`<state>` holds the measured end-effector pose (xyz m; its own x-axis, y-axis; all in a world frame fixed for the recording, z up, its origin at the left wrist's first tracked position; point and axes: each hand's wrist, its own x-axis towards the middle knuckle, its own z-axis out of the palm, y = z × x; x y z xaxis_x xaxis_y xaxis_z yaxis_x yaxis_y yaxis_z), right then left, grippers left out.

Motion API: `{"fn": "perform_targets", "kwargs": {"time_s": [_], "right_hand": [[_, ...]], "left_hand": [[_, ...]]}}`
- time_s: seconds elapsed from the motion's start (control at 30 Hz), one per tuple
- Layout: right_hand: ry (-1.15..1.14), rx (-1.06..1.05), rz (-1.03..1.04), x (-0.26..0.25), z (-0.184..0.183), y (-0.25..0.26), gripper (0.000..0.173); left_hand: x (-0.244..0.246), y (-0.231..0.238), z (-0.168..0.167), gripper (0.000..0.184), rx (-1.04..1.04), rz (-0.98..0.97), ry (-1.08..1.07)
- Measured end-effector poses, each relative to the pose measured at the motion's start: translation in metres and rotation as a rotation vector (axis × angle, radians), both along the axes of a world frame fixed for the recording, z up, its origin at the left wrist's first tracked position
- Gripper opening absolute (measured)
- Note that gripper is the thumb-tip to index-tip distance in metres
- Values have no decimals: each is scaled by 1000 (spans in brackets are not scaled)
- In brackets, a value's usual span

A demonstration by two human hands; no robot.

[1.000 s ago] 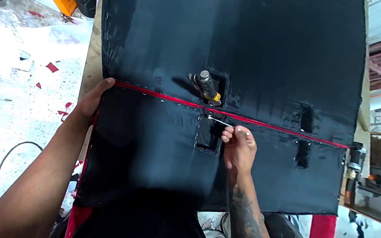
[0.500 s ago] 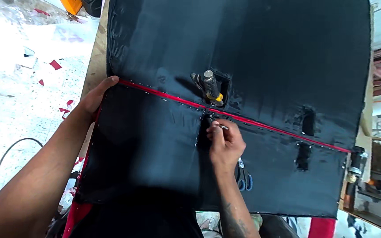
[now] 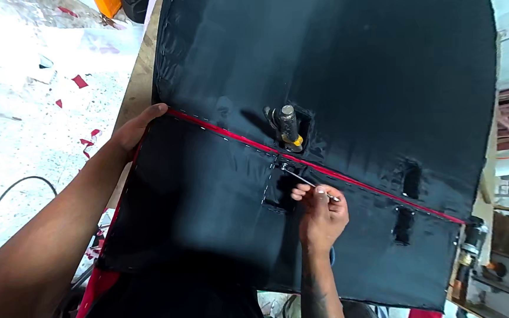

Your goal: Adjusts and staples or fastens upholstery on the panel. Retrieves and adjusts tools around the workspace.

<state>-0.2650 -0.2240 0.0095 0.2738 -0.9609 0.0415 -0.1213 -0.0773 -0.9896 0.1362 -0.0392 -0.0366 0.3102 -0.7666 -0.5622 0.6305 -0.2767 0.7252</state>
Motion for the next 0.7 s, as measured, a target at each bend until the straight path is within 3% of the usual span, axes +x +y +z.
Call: {"fn": "perform_targets", "kwargs": {"time_s": [0.17, 0.3, 0.47, 0.7], "right_hand": [[237, -280, 90, 22, 8, 7, 13], [421, -301, 37, 30, 16, 13, 12], [307, -289, 33, 26, 15, 9, 14], [353, -248, 80, 26, 24, 6, 13]], "left_hand": [[0, 0, -2, 40, -3, 22, 10], [-1, 1, -2, 42, 6, 5, -4], [0, 1, -1, 43, 23, 7, 2], [1, 1, -4, 50, 67, -5, -18]]}}
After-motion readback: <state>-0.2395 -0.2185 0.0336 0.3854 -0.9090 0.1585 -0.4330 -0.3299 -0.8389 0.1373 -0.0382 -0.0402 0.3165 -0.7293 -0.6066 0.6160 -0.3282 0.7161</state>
